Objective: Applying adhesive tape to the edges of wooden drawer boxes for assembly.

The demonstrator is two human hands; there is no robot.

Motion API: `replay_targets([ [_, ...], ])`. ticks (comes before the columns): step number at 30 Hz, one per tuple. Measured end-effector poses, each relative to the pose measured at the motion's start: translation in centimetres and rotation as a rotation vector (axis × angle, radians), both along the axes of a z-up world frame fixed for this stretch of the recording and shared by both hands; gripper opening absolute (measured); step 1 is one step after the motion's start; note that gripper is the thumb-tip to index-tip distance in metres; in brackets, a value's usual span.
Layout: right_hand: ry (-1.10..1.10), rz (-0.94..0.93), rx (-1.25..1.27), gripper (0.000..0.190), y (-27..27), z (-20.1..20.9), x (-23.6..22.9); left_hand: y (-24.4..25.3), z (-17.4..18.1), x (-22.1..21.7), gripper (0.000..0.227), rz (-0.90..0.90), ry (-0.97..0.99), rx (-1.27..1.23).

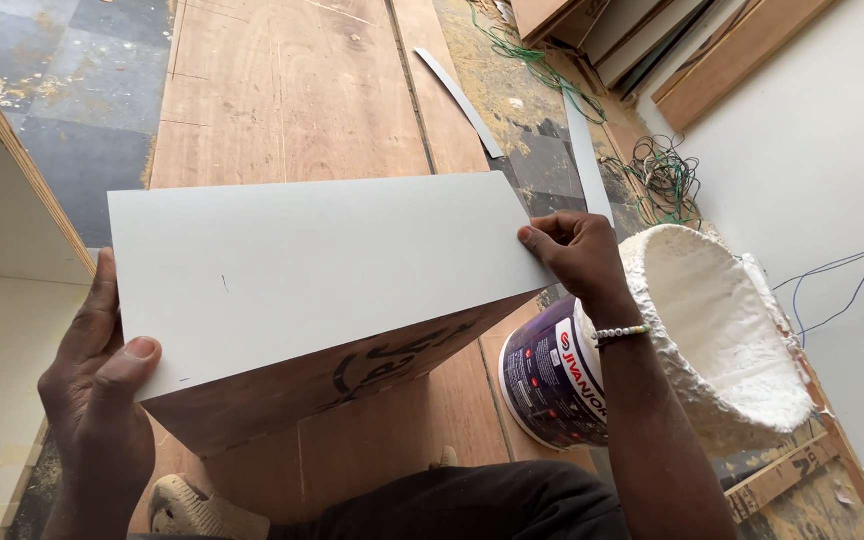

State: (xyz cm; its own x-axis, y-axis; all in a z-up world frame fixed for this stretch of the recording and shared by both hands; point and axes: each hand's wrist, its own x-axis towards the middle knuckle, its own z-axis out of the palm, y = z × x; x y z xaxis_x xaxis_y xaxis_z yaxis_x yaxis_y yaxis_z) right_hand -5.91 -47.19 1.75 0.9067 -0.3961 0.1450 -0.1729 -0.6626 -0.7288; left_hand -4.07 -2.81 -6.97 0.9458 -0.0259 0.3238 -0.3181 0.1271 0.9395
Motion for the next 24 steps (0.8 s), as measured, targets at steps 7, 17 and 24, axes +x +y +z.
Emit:
replay_targets([
  [7,0.108,0.117,0.010,0.054,-0.2,0.4,-2.5,1.7,2.1,0.2,0.075,0.099,-0.007,0.237],
  [17,-0.368,0.195,0.302,0.056,-0.9,-6.5,-5.5,-21.3,12.4,6.5,0.035,-0.182,-0.569,1.094],
  [24,-0.502,0.203,0.502,0.058,-1.8,-9.4,-5.4,-30.8,10.4,12.7,0.027,-0.282,-0.219,1.195],
])
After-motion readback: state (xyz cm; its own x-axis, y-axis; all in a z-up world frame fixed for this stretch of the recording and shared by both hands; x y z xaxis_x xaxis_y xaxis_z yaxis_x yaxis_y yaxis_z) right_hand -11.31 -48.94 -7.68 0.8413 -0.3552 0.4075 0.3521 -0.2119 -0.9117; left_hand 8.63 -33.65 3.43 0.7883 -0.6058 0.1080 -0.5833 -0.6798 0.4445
